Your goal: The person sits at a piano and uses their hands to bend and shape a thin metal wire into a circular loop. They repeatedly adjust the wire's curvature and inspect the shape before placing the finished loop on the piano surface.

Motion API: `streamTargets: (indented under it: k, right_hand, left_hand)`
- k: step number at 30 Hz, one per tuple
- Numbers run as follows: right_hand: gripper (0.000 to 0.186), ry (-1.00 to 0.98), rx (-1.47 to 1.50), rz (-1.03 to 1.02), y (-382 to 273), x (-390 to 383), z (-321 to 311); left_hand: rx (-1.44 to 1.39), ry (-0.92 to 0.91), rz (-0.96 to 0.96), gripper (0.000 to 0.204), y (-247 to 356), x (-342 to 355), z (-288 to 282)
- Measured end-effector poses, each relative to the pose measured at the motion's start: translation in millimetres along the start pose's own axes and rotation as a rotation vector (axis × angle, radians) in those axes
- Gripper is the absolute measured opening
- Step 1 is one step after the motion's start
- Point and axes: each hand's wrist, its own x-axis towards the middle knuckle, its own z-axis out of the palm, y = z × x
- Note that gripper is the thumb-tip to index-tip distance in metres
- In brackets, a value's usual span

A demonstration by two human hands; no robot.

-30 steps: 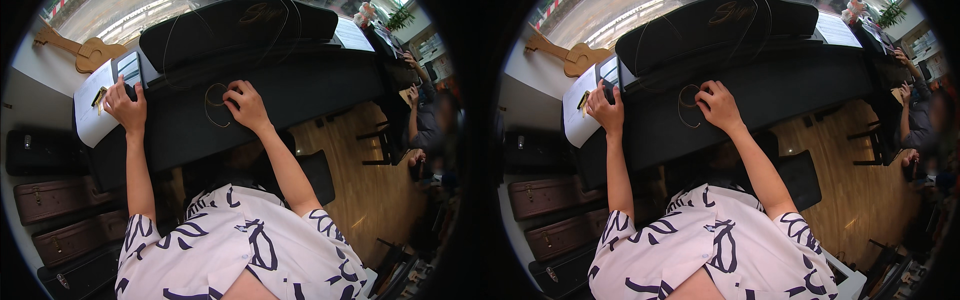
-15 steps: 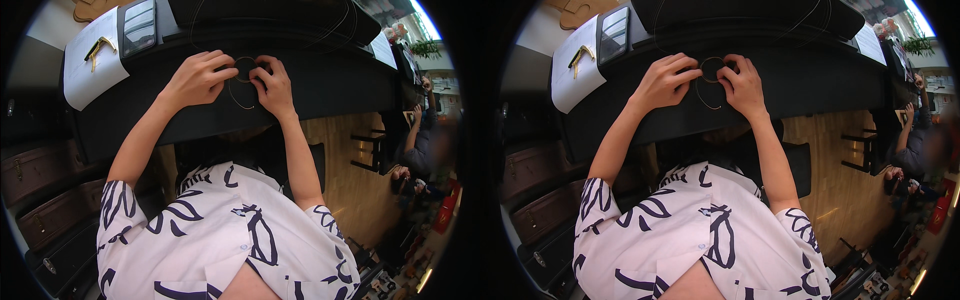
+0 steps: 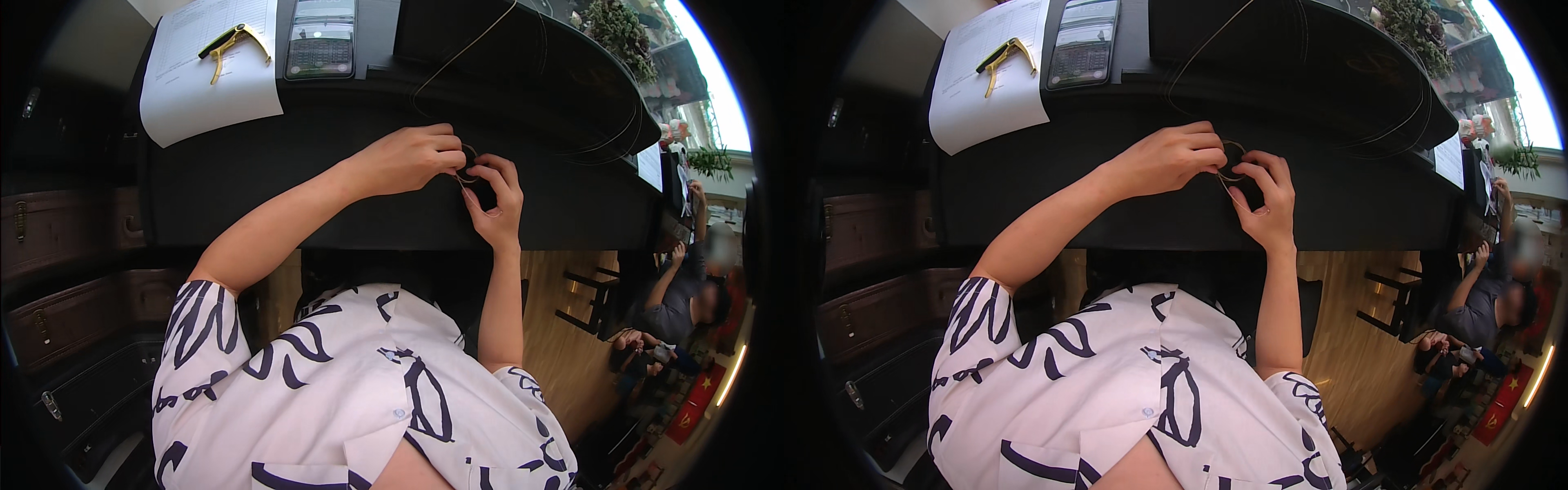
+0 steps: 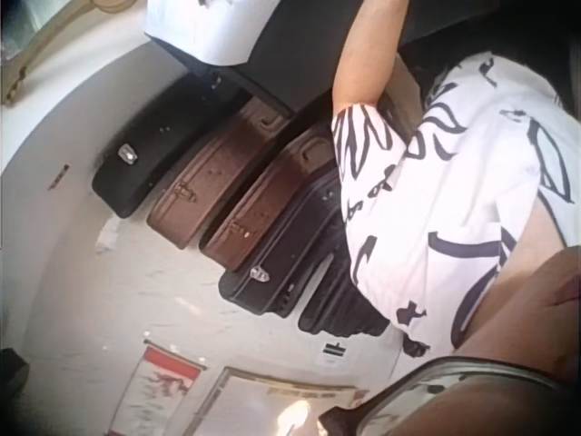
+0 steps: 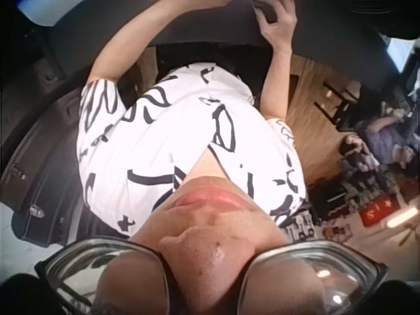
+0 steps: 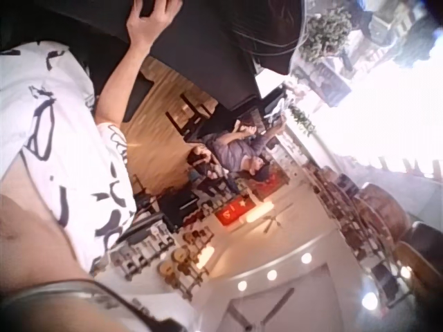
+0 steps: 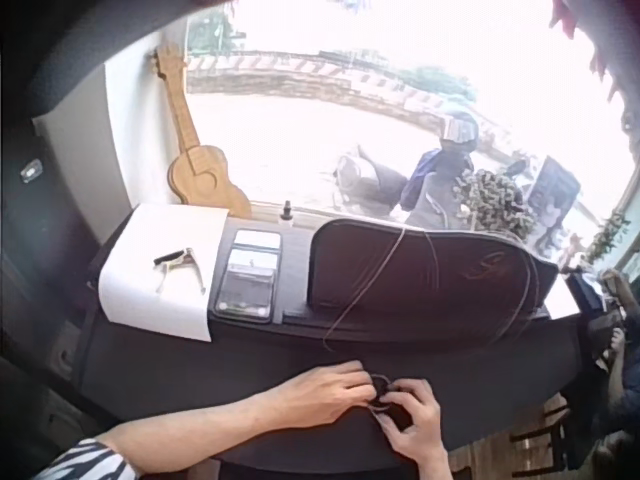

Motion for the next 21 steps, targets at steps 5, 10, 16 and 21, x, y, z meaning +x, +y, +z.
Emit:
streamTargets:
  k: [5, 10, 16, 21]
  right_hand:
    - [0.012, 0.166, 0.504, 0.226, 9, -8, 20]
    - [0.013, 0.241, 0.688, 0.427, 9, -9, 21]
    - [0.011, 0.167, 0.8, 0.517, 10, -6, 10]
    - [0.01, 0.143, 0.877, 0.521, 14, -4, 7]
  left_hand:
    - [-0.215, 0.172, -0.116, 0.008, 5, 3, -5]
    - [-0.315, 0.253, -0.177, 0.03, 8, 4, 2]
    - [-0.334, 0.151, -0.171, 0.047, 8, 5, -2]
    - [-0.34, 0.061, -0.178, 0.046, 7, 2, -2]
